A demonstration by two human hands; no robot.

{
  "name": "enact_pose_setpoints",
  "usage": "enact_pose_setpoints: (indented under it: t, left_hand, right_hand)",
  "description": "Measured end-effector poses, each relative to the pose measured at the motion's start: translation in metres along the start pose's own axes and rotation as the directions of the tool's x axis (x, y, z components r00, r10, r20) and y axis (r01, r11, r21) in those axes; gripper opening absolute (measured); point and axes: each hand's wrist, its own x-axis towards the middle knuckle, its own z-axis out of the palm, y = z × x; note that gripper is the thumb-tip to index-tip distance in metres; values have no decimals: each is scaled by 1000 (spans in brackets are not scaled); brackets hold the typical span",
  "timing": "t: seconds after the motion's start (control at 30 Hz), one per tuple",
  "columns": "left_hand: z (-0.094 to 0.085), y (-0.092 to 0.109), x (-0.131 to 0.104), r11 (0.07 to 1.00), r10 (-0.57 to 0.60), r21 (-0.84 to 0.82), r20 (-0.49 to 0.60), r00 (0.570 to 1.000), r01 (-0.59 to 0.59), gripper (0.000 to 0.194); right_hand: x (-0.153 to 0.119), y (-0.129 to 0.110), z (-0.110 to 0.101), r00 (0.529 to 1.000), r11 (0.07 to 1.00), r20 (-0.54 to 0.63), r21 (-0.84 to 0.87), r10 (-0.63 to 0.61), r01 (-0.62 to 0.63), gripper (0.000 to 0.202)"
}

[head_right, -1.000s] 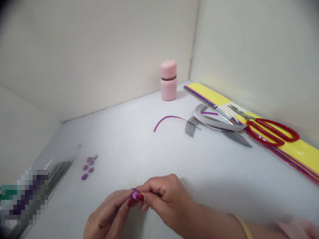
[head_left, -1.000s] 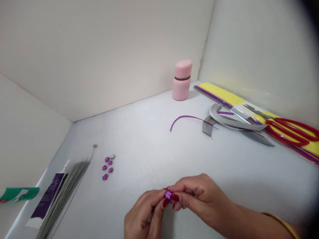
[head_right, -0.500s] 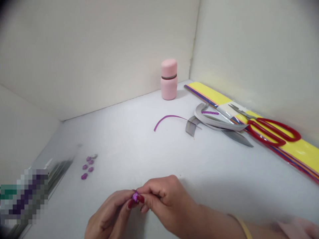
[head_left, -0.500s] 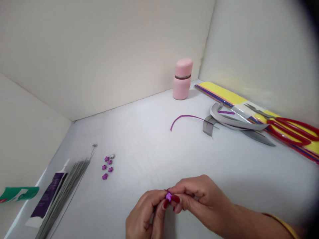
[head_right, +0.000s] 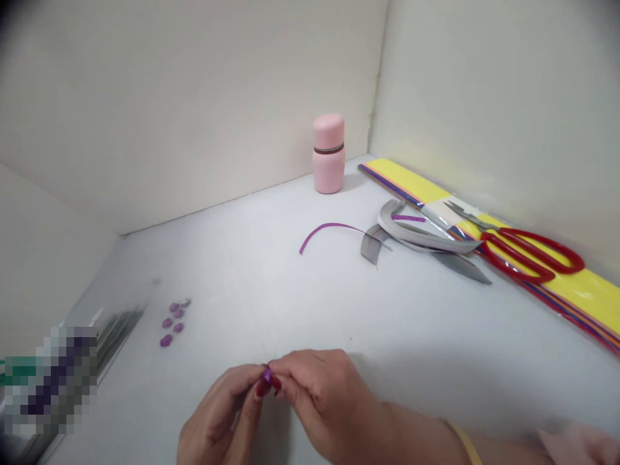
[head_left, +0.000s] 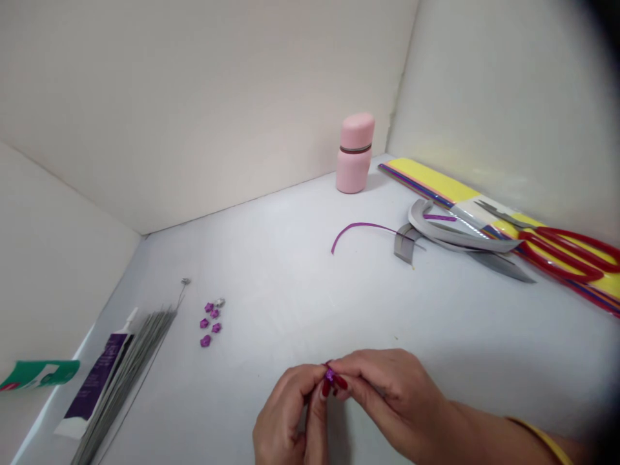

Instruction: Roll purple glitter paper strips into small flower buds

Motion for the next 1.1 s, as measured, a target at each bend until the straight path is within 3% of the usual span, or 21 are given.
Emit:
enact_pose_setpoints:
  t: [0.17, 0.3, 0.4, 0.57, 0.67, 0.83, 0.93, 1.1]
  left_hand:
    - [-2, -1, 5, 993, -43, -112, 12, 999, 44, 17]
    - [-4, -6, 6, 991, 7, -131, 97, 995, 5, 20]
    - [-4, -9, 3, 994, 6, -110, 53, 999, -1, 24]
    - [-3, -14, 1, 990, 129, 68, -19, 991, -128, 19]
    - [-5, -14, 3, 990, 138, 28, -9, 990, -138, 20]
    - [-9, -11, 7, 994, 67, -86, 30, 997, -64, 16]
    - [-9, -9, 8, 990, 86, -114, 54, 995, -80, 18]
    - [-9, -11, 8, 981, 141, -139, 37, 989, -134, 20]
  right_hand:
    - [4, 0, 3, 966, 902, 69, 348, 248, -256, 20]
    - [9, 0, 4, 878, 646, 219, 605, 426, -465, 22]
    - [11, -1, 3, 834, 521, 279, 674, 476, -524, 25]
    - [12, -1, 5, 812, 481, 288, 687, 508, -545, 28]
    - [11, -1, 4, 841, 562, 243, 650, 483, -511, 26]
    - [10, -4, -6, 969, 931, 112, 271, 221, -244, 17]
    - [10, -5, -10, 991, 989, 79, 102, 103, -111, 17]
    - [9, -4, -10, 999, 1000, 36, 1, 3, -3, 18]
